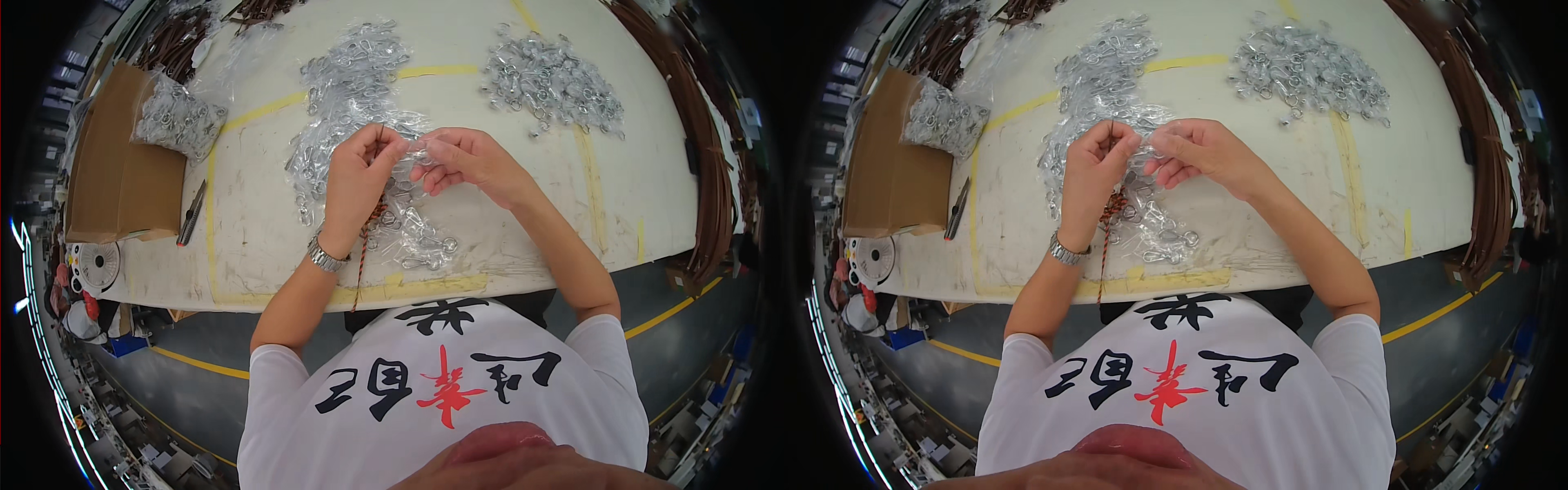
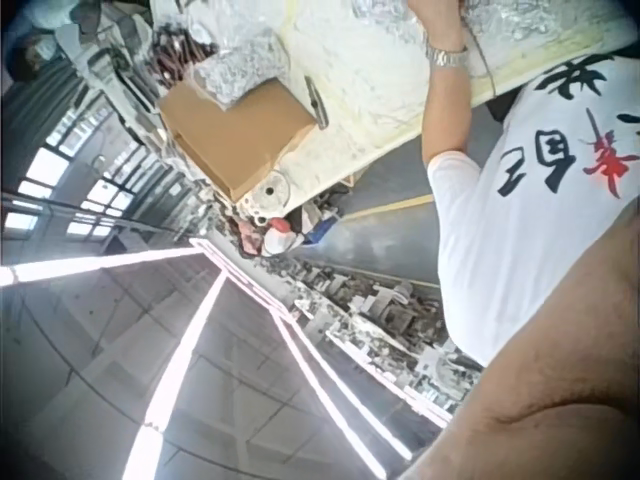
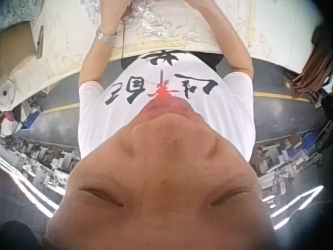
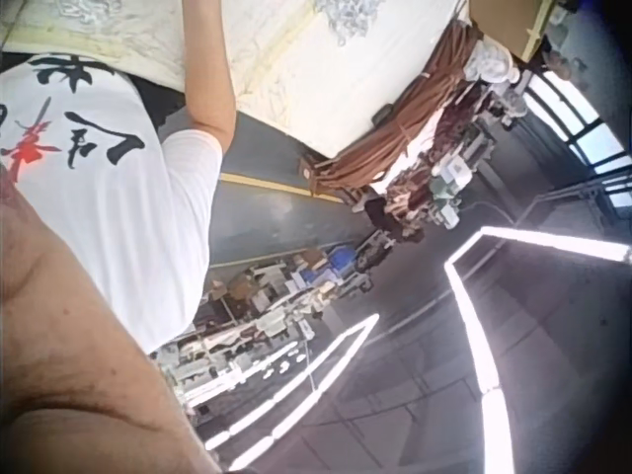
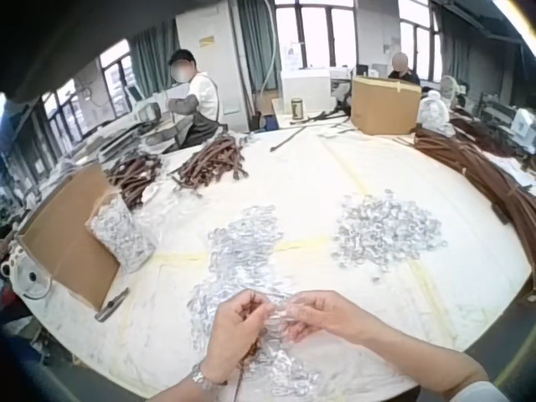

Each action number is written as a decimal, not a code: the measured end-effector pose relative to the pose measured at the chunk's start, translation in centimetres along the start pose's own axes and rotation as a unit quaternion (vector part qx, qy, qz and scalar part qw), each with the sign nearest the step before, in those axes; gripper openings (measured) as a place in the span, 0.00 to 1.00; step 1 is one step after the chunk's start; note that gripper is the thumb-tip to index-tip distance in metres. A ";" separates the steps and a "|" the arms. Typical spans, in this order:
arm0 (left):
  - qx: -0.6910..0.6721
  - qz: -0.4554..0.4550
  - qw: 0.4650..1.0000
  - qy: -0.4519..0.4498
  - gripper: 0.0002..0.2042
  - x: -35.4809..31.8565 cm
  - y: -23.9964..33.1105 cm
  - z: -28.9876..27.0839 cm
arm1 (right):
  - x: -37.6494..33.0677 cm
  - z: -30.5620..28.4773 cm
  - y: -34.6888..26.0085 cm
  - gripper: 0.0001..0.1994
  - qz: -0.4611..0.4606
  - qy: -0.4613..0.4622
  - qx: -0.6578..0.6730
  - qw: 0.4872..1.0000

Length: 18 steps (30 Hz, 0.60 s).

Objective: Assembling small silver metal hardware components by hand at a workbench.

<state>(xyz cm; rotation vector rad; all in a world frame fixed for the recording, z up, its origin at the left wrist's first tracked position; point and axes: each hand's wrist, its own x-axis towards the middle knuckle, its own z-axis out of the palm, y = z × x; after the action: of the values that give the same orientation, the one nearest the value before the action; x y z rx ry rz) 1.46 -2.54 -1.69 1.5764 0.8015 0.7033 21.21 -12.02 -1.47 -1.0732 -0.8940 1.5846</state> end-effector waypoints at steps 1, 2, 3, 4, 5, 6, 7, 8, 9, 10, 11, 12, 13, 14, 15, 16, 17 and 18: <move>-0.006 -0.013 1.000 0.006 0.06 0.0 -0.1 0.2 | -0.1 0.2 -0.1 0.15 -0.015 0.018 -0.021 1.000; -0.011 -0.028 0.999 0.013 0.06 -0.4 -0.1 0.3 | -0.3 0.1 0.5 0.15 -0.014 0.020 -0.016 1.000; -0.009 -0.031 0.999 0.010 0.06 -0.6 0.0 0.4 | -0.4 -0.1 1.1 0.14 -0.040 0.047 -0.044 0.997; -0.044 -0.038 0.998 0.001 0.06 -0.6 0.1 0.6 | -0.4 -0.3 1.5 0.13 -0.065 0.073 -0.072 0.993; -0.080 -0.045 0.996 -0.007 0.06 -0.6 0.2 0.7 | -0.5 -0.3 1.7 0.13 -0.064 0.073 -0.070 0.993; -0.079 -0.047 0.996 -0.008 0.06 -0.7 0.5 0.5 | -0.5 -0.3 1.8 0.12 -0.073 0.086 -0.069 0.991; -0.094 -0.068 0.992 -0.052 0.07 -0.7 0.8 0.2 | -0.6 -0.3 1.9 0.10 -0.081 0.098 -0.068 0.990; -0.109 -0.088 0.985 -0.095 0.07 -0.8 1.1 -0.1 | -0.6 -0.4 1.8 0.10 -0.080 0.098 -0.067 0.990; -0.109 -0.090 0.985 -0.095 0.07 -0.8 0.9 0.0 | -0.7 -0.4 1.8 0.10 -0.084 0.101 -0.068 0.989; -0.097 -0.091 0.986 -0.101 0.07 -0.8 0.4 0.1 | -0.8 -0.4 1.7 0.09 -0.088 0.104 -0.069 0.988; -0.084 -0.092 0.987 -0.106 0.08 -0.6 0.1 0.1 | -0.7 -0.4 1.7 0.09 -0.089 0.103 -0.068 0.988; -0.083 -0.092 0.987 -0.105 0.08 -0.5 0.1 0.1 | -0.7 -0.5 1.6 0.09 -0.084 0.103 -0.062 0.989; -0.067 -0.087 0.989 -0.099 0.08 -0.4 0.0 0.1 | -0.6 -0.5 1.5 0.09 -0.080 0.103 -0.056 0.990; -0.051 -0.082 0.991 -0.092 0.09 -0.3 0.0 0.0 | -0.5 -0.5 1.4 0.09 -0.081 0.101 -0.056 0.990; -0.049 -0.081 0.991 -0.090 0.09 -0.2 0.0 -0.1 | -0.4 -0.5 1.2 0.09 -0.078 0.101 -0.052 0.990; -0.053 -0.082 0.992 -0.082 0.10 0.0 0.1 -0.3 | -0.3 -0.5 0.9 0.09 -0.076 0.100 -0.048 0.991; -0.055 -0.080 0.993 -0.071 0.12 0.2 0.1 -0.6 | -0.1 -0.5 0.9 0.09 -0.079 0.094 -0.049 0.991; -0.052 -0.075 0.994 -0.065 0.12 0.1 0.2 -0.7 | 0.1 -0.4 0.9 0.09 -0.060 0.097 -0.040 0.993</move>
<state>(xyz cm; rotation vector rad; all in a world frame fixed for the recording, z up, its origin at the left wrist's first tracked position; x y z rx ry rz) 0.95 -2.04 -1.34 1.4355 0.7657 0.5202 21.29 -12.17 -2.47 -1.1851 -0.8788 1.3318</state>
